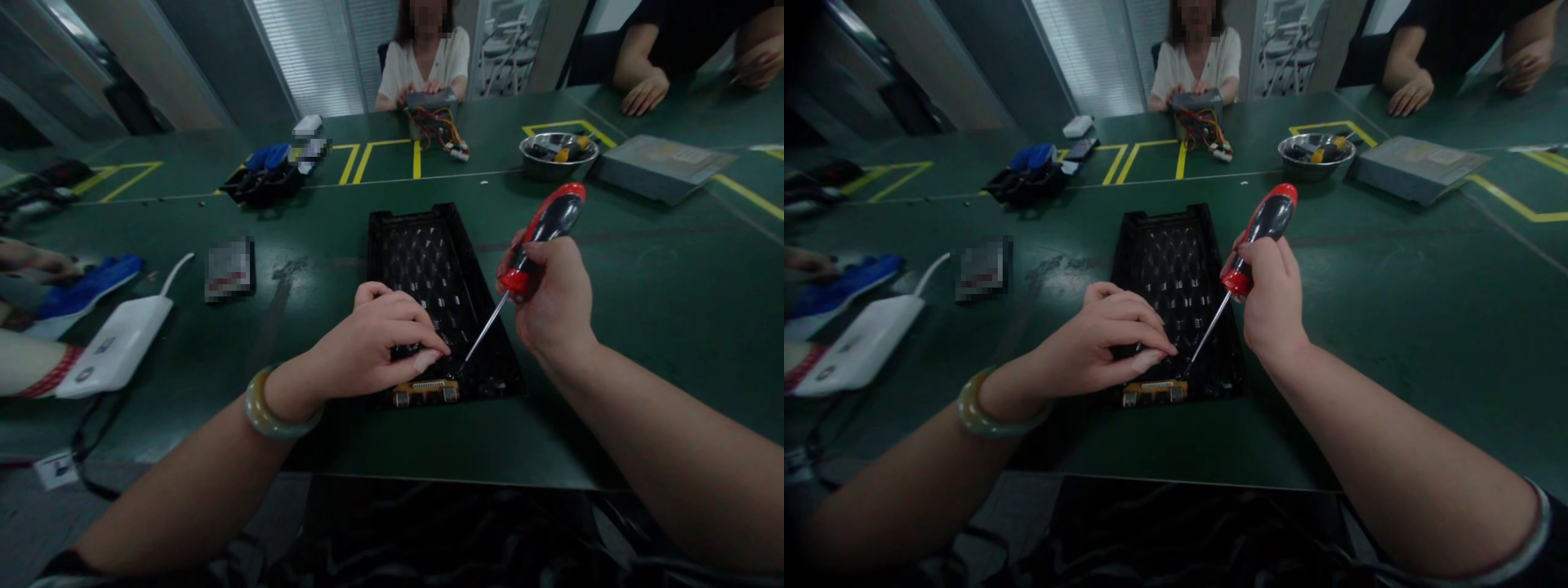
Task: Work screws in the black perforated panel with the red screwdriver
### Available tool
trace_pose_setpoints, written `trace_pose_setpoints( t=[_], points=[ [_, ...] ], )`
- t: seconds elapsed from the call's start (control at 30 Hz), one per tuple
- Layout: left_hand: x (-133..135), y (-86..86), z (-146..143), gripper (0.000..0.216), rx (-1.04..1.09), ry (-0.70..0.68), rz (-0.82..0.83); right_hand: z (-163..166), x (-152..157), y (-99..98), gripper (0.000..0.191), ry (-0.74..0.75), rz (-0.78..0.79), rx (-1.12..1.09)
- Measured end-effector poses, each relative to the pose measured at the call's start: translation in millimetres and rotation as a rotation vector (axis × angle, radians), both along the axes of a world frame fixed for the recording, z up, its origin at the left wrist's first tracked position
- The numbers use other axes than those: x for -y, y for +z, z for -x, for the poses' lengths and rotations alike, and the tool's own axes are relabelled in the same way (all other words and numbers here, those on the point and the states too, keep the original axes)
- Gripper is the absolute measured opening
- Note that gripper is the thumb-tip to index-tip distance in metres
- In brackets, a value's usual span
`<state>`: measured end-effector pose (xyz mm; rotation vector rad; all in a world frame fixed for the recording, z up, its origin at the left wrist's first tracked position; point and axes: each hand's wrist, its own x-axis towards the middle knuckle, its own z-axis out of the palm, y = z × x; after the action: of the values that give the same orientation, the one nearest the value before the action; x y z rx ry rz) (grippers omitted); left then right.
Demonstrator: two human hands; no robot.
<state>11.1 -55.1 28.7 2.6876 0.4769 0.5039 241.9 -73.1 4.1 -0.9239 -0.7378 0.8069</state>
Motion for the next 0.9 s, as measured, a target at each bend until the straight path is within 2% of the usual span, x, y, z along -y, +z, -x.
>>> trace_pose_setpoints(
  t=[0.47,0.7,0.9],
  points=[
    [-0.8,-1.1,0.6,0.015,0.012,-0.021,-0.002,2.7,3.9,1.3,0.012,0.028,-0.044,0.018],
    [1.1,2.4,0.6,0.015,-0.034,-0.131,-0.003,3.3,2.0,2.1,0.013,0.030,-0.054,-0.013],
    [3.2,1.4,0.0,0.017,-0.060,-0.162,-0.010,3.3,-0.4,-2.2,0.014,0.045,-0.090,-0.022]
  ],
)
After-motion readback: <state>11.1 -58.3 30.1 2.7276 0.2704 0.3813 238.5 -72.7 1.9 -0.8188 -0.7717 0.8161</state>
